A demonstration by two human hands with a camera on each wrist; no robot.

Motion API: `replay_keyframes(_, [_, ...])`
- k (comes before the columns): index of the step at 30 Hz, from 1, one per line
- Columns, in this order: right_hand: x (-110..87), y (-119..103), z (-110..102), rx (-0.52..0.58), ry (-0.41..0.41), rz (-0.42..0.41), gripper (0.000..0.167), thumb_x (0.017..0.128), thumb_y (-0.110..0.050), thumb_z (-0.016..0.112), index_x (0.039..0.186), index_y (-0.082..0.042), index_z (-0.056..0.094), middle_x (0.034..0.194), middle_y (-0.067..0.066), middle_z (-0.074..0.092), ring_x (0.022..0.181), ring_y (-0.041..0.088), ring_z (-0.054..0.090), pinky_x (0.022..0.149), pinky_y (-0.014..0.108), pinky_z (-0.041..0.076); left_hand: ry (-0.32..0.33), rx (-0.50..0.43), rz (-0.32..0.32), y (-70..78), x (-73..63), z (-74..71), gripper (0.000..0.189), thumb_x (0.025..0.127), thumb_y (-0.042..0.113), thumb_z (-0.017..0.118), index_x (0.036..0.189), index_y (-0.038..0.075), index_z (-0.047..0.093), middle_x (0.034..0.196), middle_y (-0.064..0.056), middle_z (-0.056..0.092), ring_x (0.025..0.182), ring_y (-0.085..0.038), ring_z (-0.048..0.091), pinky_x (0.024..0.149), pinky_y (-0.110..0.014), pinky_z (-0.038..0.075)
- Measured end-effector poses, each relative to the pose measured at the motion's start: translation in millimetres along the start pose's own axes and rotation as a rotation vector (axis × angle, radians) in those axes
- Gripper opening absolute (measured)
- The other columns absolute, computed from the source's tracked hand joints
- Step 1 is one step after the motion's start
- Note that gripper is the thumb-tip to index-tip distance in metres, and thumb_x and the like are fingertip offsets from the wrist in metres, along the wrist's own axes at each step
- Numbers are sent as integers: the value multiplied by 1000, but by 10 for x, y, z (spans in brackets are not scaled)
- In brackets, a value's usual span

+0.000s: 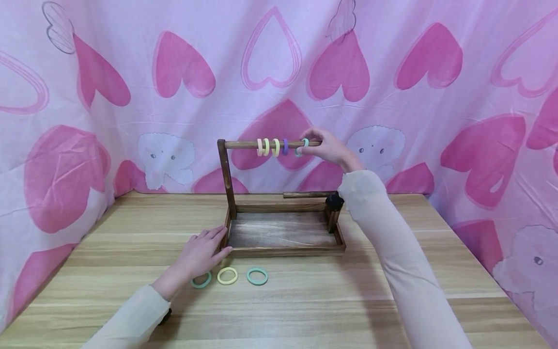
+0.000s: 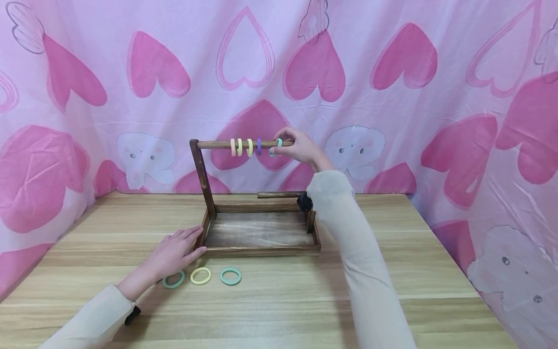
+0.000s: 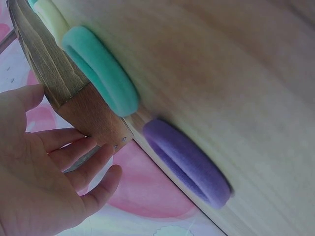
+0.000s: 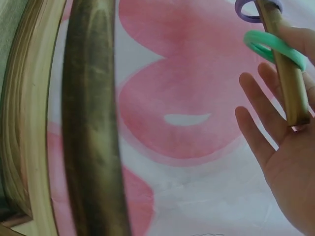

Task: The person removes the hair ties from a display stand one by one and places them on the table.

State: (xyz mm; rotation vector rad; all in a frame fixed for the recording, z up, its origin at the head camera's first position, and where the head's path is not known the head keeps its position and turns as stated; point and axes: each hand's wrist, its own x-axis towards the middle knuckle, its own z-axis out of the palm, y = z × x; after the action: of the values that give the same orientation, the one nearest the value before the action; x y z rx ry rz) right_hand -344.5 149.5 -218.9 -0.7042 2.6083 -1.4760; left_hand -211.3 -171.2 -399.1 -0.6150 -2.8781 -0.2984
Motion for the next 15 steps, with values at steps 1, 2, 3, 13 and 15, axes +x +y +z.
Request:
replay_keyframes(1, [-4, 12, 5, 14, 15, -4, 35, 77, -19, 69, 106, -6, 52, 96, 9, 58, 92, 20, 49, 82, 35, 35, 1, 0, 0, 1, 0, 1, 56, 86, 38, 53, 126, -1, 47, 127, -16, 45, 110, -37, 43, 81, -53, 35])
replay_keyframes(2, [-27, -7, 14, 33, 28, -10, 33, 78, -16, 68, 105, -5, 52, 94, 10, 59, 92, 21, 50, 83, 35, 34, 2, 0, 0, 0, 1, 5, 56, 86, 38, 53, 126, -1, 47, 127, -16, 45, 109, -37, 43, 81, -53, 35])
replay_keyframes(3, [-24, 12, 21, 51, 39, -14, 33, 77, -17, 68, 104, -5, 53, 93, 9, 60, 92, 20, 50, 83, 36, 34, 3, 0, 0, 0, 0, 8, 56, 86, 38, 53, 125, -1, 47, 127, -16, 45, 109, -37, 43, 81, -54, 35])
replay_keyframes(13, [163, 327, 70, 389, 70, -60, 25, 81, -13, 64, 102, -3, 55, 92, 10, 63, 88, 24, 58, 85, 34, 41, 25, -2, 9, 7, -8, 16, 55, 85, 37, 54, 124, -2, 48, 125, -16, 46, 107, -36, 45, 79, -52, 36])
replay_keyframes(15, [169, 344, 83, 478, 66, -69, 21, 83, -8, 61, 101, 0, 55, 94, 12, 61, 86, 24, 59, 85, 36, 42, 21, -1, 7, 7, -8, 14, 55, 86, 37, 54, 124, -2, 48, 126, -16, 46, 107, -37, 45, 79, -53, 36])
